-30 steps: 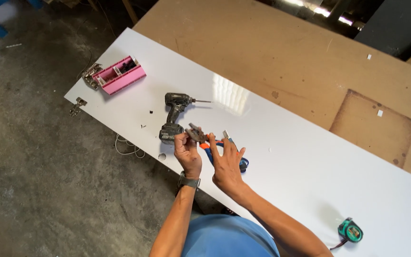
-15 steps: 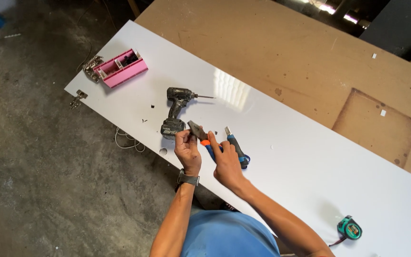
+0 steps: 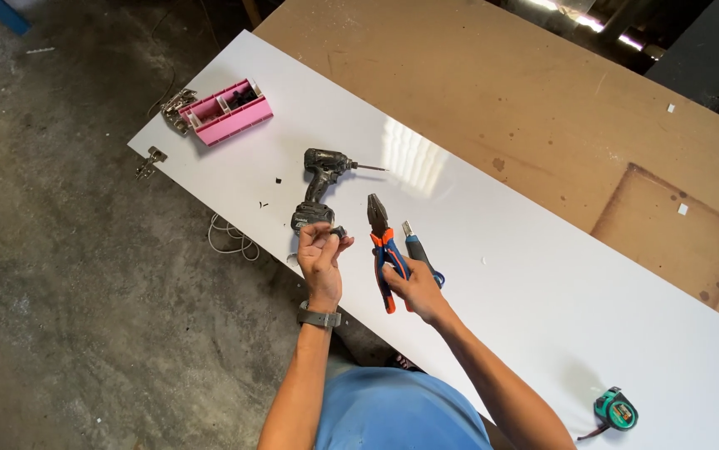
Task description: Installing or adjusting cabinet hinges on a white board using hand tools and a power drill.
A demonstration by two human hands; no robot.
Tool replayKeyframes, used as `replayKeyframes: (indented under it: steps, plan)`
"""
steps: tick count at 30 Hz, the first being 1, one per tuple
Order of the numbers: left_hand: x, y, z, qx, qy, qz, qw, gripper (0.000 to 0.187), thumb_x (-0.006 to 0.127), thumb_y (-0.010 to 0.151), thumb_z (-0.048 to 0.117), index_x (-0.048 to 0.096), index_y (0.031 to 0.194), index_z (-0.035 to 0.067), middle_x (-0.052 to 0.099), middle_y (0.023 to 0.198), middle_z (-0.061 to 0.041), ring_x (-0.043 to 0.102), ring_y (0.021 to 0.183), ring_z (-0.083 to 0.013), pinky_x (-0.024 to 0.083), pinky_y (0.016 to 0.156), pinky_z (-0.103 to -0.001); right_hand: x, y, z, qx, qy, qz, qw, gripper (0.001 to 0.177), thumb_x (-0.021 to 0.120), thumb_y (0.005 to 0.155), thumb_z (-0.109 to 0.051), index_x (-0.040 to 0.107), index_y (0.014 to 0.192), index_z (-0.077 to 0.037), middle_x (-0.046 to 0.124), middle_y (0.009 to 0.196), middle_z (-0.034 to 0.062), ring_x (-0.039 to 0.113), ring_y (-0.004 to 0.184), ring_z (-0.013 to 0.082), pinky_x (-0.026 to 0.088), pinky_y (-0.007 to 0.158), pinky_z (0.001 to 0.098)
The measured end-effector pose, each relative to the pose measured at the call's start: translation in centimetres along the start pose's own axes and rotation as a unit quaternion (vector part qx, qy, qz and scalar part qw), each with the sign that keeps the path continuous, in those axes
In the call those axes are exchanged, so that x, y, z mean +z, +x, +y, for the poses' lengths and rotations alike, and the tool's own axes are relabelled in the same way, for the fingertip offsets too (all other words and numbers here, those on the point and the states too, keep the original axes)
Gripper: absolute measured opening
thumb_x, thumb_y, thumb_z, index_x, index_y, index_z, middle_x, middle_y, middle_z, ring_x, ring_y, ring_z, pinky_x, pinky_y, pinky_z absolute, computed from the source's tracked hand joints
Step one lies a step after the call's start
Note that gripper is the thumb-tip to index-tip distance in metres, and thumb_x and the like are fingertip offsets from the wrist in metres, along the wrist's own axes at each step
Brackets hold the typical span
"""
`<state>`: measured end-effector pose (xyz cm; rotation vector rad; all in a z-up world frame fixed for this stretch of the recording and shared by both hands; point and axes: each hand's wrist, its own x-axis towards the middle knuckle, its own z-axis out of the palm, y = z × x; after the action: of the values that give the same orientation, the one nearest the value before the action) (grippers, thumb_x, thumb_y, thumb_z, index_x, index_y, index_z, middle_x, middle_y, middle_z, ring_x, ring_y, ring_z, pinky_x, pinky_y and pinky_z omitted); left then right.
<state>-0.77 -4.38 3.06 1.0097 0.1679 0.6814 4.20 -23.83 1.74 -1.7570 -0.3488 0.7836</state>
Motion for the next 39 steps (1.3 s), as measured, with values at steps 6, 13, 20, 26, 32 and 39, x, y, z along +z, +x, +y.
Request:
replayKeyframes:
  steps: [6,13,20,26,32,39]
  plan:
    - [0.0,0.1,0.4,-0.076,-0.022,0.076,0.994,0.026,0.060,0.096,0.002,0.068,0.121,0.003,0.071,0.099,-0.008,0.070,0.086,-0.0160,0.061,0.090,-0.035,1.2,0.1,-1.2,-0.045,0.209,-0.088,0.973,0.037,0.062,0.098,-0.018,0.057,0.129,0.001,0.073,0.089,0.0029,0.069,0.079,0.0134,0.058,0.074,0.0329]
    - [-0.7,0.0,-0.4,-0.181,-0.106,0.130,0.969,0.011,0.068,0.098,0.015,0.065,0.103,0.005,0.070,0.092,-0.008,0.068,0.081,-0.0155,0.062,0.086,-0.036,2.1,-1.5,-3.8,-0.153,-0.185,0.087,0.967,0.082,0.062,0.093,-0.004,0.025,0.162,-0.027,0.057,0.099,0.0109,0.058,0.084,0.0257,0.050,0.080,0.0389]
    - [-1.0,-0.5,-2.2,-0.177,-0.141,0.126,0.966,0.011,0.067,0.101,0.017,0.059,0.093,0.012,0.063,0.087,-0.001,0.059,0.080,-0.0115,0.057,0.078,-0.029,2.5,-1.7,-3.6,-0.178,-0.201,0.112,0.957,0.084,0.058,0.089,0.006,0.032,0.160,-0.030,0.053,0.120,0.0177,0.060,0.092,0.0295,0.054,0.078,0.0387]
    - [-0.6,-0.7,-1.8,-0.177,-0.139,0.121,0.967,0.009,0.056,0.100,0.007,0.062,0.094,0.011,0.065,0.089,-0.002,0.057,0.081,-0.0114,0.053,0.074,-0.028,2.6,-1.6,-3.0,-0.224,-0.342,0.191,0.892,0.093,0.058,0.077,0.015,0.039,0.157,-0.029,0.052,0.124,0.0241,0.050,0.107,0.0413,0.046,0.092,0.0511]
    - [-2.2,-0.6,-1.9,-0.153,-0.125,0.053,0.979,0.014,0.053,0.098,0.000,0.062,0.094,0.010,0.066,0.089,-0.004,0.060,0.079,-0.0129,0.056,0.073,-0.030,2.5,-2.6,-4.8,-0.232,-0.473,0.266,0.807,0.101,0.056,0.065,0.012,0.035,0.151,-0.035,0.040,0.135,0.0279,0.040,0.126,0.0473,0.033,0.097,0.0742]
    - [-1.8,0.0,-0.3,-0.198,-0.149,0.050,0.967,0.017,0.049,0.097,-0.003,0.059,0.093,0.010,0.068,0.091,-0.007,0.064,0.081,-0.0154,0.061,0.076,-0.033,3.0,-0.6,-0.8,-0.266,-0.447,0.184,0.834,0.112,0.055,0.065,0.018,0.017,0.161,-0.025,0.023,0.155,0.0396,0.027,0.140,0.0589,0.020,0.097,0.0835]
